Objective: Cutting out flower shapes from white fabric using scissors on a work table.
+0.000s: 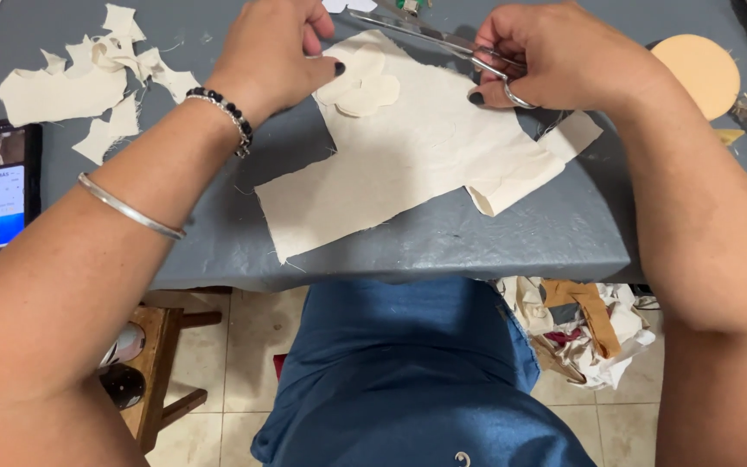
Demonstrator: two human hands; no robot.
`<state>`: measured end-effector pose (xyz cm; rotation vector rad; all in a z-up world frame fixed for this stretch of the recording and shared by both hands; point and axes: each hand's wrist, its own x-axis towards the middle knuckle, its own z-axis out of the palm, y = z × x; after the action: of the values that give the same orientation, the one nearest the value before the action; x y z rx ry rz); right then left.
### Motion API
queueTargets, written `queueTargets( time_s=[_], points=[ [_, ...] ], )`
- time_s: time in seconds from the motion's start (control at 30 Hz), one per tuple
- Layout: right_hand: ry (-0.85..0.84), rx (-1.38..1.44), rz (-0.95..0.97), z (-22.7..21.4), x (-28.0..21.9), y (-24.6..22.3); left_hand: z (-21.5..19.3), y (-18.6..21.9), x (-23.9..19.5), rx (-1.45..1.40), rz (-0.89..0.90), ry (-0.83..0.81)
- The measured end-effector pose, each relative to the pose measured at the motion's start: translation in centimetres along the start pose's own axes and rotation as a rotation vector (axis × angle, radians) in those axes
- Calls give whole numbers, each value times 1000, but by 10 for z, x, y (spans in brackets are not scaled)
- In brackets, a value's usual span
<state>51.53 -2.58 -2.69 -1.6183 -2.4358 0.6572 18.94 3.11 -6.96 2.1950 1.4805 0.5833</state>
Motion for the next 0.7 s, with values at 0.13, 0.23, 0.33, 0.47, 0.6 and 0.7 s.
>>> queueTargets(
  time_s=[0.13, 0.23, 0.33, 0.47, 0.6, 0.7],
  points=[
    [0, -24, 6, -3, -1, -3, -5, 10, 18, 201, -60, -161],
    [-26, -4, 49, -5, -2, -7, -15, 26, 33, 283, -219, -354],
    [-40, 37, 82, -9, -5, -14, -28, 39, 35, 300, -290, -481],
    [-35, 33, 87, -11, -7, -17, -32, 41, 14, 97, -189, -385],
    [-21, -97, -68, -17, -3, -8, -36, 45, -22, -202, -255, -371],
    [-37, -258, -2, -38, 2, -35, -31, 60, -65, -464, -149, -376]
  ],
)
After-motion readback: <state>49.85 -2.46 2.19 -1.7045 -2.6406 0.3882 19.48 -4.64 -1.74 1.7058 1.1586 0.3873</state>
